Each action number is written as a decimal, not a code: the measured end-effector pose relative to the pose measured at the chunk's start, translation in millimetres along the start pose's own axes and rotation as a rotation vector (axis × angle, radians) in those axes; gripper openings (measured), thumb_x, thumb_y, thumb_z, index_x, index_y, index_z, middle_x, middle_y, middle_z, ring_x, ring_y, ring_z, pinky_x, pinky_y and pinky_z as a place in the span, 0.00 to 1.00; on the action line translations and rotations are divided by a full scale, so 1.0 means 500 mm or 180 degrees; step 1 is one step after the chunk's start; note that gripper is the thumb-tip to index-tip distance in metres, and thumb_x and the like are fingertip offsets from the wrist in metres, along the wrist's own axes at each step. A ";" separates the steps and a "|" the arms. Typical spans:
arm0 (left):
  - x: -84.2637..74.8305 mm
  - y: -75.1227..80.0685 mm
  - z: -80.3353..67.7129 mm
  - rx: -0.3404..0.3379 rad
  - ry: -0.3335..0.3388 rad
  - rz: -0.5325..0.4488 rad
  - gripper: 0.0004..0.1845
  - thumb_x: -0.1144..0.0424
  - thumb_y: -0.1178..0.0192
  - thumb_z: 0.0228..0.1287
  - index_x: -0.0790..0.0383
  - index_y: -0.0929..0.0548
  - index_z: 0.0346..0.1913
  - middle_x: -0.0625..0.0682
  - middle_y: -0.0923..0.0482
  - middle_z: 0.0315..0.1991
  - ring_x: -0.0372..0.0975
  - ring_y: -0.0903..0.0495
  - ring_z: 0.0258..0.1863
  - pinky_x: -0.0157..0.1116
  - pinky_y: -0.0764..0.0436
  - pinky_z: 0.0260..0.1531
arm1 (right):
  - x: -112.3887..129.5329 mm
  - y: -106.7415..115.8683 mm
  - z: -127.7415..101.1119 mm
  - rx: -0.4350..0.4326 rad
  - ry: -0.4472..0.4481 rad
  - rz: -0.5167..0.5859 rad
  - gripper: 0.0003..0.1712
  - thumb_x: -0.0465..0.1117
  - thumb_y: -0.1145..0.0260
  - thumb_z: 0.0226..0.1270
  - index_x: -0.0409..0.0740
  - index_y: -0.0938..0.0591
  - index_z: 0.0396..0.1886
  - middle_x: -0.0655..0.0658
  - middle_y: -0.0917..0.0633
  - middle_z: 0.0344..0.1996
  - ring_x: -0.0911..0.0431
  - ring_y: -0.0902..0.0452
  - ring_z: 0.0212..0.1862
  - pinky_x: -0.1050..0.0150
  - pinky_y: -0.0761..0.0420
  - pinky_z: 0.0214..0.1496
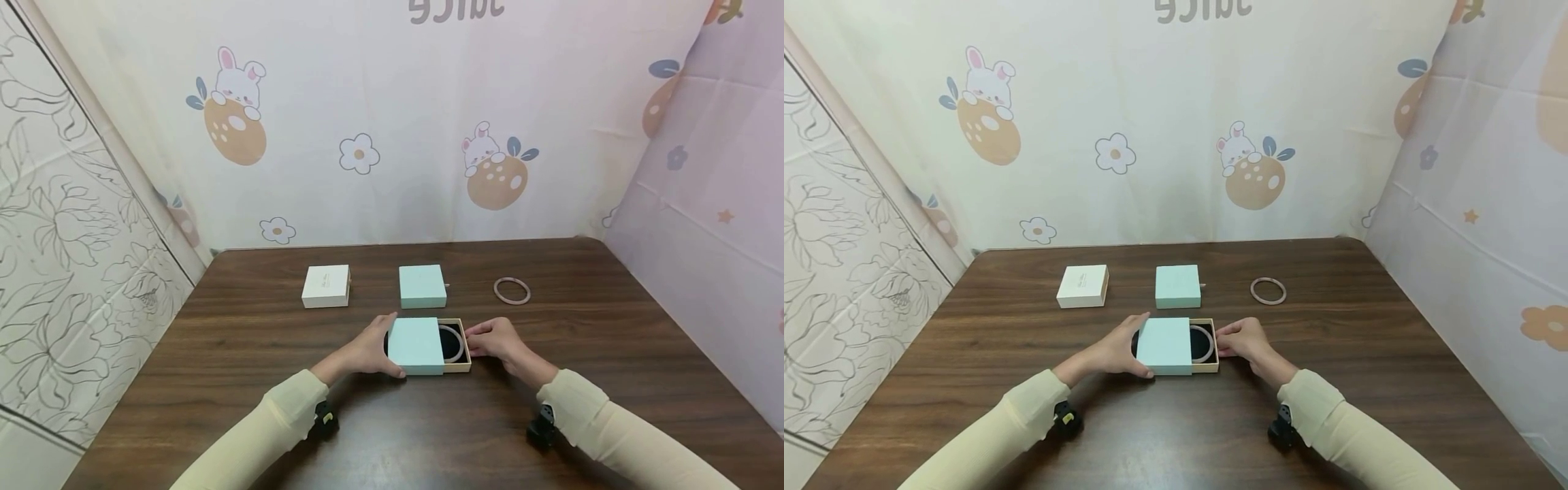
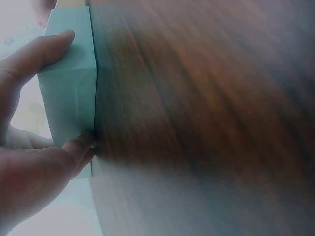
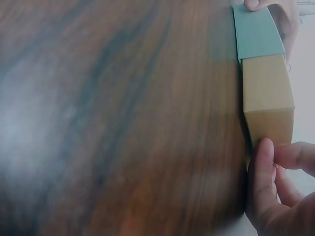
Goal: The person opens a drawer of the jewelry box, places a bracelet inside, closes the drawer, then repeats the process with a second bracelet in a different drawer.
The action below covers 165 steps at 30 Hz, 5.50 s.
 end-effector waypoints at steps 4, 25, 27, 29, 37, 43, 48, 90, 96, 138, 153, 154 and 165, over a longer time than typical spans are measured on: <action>0.002 -0.002 0.002 0.0005 -0.0018 0.0008 0.62 0.61 0.18 0.50 0.75 0.48 0.81 0.69 0.43 0.78 0.57 0.34 0.73 0.56 0.31 0.73 | 0.001 -0.007 0.000 -0.0007 -0.0010 0.0001 0.15 0.24 0.39 0.70 0.16 0.18 0.52 0.38 0.10 0.37 0.62 0.14 0.30 0.66 0.12 0.37; 0.001 0.002 0.001 -0.0003 -0.0058 -0.0007 0.63 0.61 0.19 0.50 0.76 0.49 0.81 0.70 0.43 0.78 0.57 0.34 0.74 0.56 0.31 0.73 | 0.015 -0.042 0.010 -0.0042 0.0102 0.0060 0.14 0.22 0.39 0.66 0.15 0.18 0.48 0.40 0.11 0.32 0.62 0.15 0.26 0.67 0.12 0.35; 0.000 0.002 0.001 -0.0003 -0.0061 -0.0008 0.62 0.61 0.19 0.50 0.76 0.49 0.81 0.70 0.43 0.78 0.57 0.34 0.74 0.56 0.31 0.73 | 0.017 -0.047 0.010 -0.0032 0.0117 0.0041 0.14 0.22 0.39 0.66 0.15 0.18 0.48 0.39 0.11 0.33 0.62 0.15 0.26 0.66 0.12 0.35; -0.001 0.002 0.001 -0.0001 -0.0061 -0.0018 0.62 0.61 0.19 0.50 0.76 0.49 0.81 0.70 0.43 0.78 0.57 0.34 0.74 0.56 0.31 0.73 | 0.019 -0.051 0.010 -0.0024 0.0115 0.0039 0.13 0.22 0.38 0.67 0.16 0.18 0.48 0.40 0.11 0.32 0.62 0.15 0.26 0.66 0.12 0.35; -0.001 0.001 0.000 -0.0003 -0.0067 -0.0009 0.63 0.62 0.19 0.50 0.76 0.49 0.81 0.70 0.43 0.78 0.57 0.33 0.72 0.56 0.30 0.72 | 0.026 -0.066 0.008 -0.0021 0.0121 0.0006 0.12 0.22 0.38 0.67 0.17 0.17 0.46 0.37 0.11 0.33 0.61 0.15 0.26 0.64 0.11 0.35; -0.002 -0.001 0.000 0.0009 -0.0063 -0.0015 0.63 0.62 0.19 0.50 0.76 0.49 0.81 0.70 0.43 0.78 0.56 0.33 0.72 0.56 0.30 0.72 | 0.030 -0.077 0.008 0.0003 0.0134 -0.0018 0.12 0.23 0.37 0.67 0.16 0.17 0.46 0.31 0.11 0.37 0.59 0.14 0.27 0.61 0.11 0.38; -0.002 -0.002 -0.001 0.0017 -0.0066 -0.0031 0.62 0.62 0.19 0.50 0.76 0.49 0.81 0.70 0.42 0.78 0.57 0.33 0.73 0.55 0.30 0.72 | 0.034 -0.086 0.008 0.0028 0.0155 -0.0066 0.12 0.24 0.36 0.68 0.17 0.16 0.47 0.28 0.11 0.42 0.58 0.13 0.30 0.60 0.10 0.40; -0.006 0.025 -0.068 -0.0451 -0.0256 -0.0328 0.50 0.75 0.26 0.58 0.82 0.44 0.78 0.77 0.35 0.72 0.65 0.32 0.72 0.53 0.20 0.62 | 0.089 -0.147 -0.025 0.1013 0.1260 -0.1116 0.38 0.25 0.25 0.50 0.15 0.25 0.63 0.30 0.15 0.49 0.45 0.15 0.51 0.56 0.12 0.53; 0.016 0.049 -0.070 -0.0486 -0.0199 -0.0417 0.50 0.77 0.26 0.57 0.84 0.45 0.77 0.78 0.39 0.75 0.65 0.34 0.74 0.51 0.19 0.62 | 0.101 -0.171 -0.009 0.0972 0.1253 -0.1149 0.37 0.25 0.25 0.50 0.17 0.24 0.62 0.32 0.14 0.48 0.46 0.14 0.49 0.57 0.12 0.52; 0.091 0.221 -0.091 -0.0416 0.0480 -0.0163 0.48 0.76 0.41 0.60 0.82 0.54 0.80 0.78 0.49 0.79 0.67 0.43 0.78 0.59 0.34 0.74 | 0.244 -0.195 0.062 0.0857 0.1242 -0.1747 0.37 0.26 0.32 0.59 0.21 0.28 0.70 0.25 0.19 0.61 0.35 0.20 0.63 0.49 0.17 0.64; 0.211 0.322 -0.081 -0.0846 0.1234 -0.0304 0.46 0.70 0.44 0.72 0.78 0.61 0.82 0.75 0.58 0.82 0.65 0.53 0.82 0.59 0.43 0.79 | 0.317 -0.264 0.159 0.0516 0.0966 -0.1608 0.37 0.33 0.30 0.69 0.30 0.30 0.75 0.31 0.22 0.68 0.40 0.25 0.71 0.49 0.22 0.70; 0.217 0.323 -0.078 -0.0857 0.1262 -0.0307 0.46 0.70 0.44 0.72 0.78 0.60 0.82 0.75 0.58 0.82 0.65 0.53 0.82 0.59 0.43 0.78 | 0.316 -0.272 0.165 0.0519 0.0951 -0.1575 0.37 0.33 0.30 0.69 0.30 0.30 0.75 0.31 0.22 0.69 0.40 0.25 0.71 0.50 0.22 0.70; 0.259 0.332 -0.039 -0.1065 0.1221 -0.0487 0.45 0.71 0.40 0.71 0.79 0.55 0.81 0.74 0.42 0.78 0.63 0.41 0.78 0.57 0.38 0.77 | 0.312 -0.371 0.201 0.0530 0.0957 -0.1758 0.14 0.35 0.28 0.68 0.29 0.17 0.48 0.40 0.15 0.38 0.54 0.25 0.35 0.63 0.22 0.40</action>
Point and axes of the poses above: each hand's wrist, its own z-axis towards the middle knuckle, its own y-axis out of the back of the hand, x = y × z, the point moved 9 cm from there along z, towards the middle knuckle
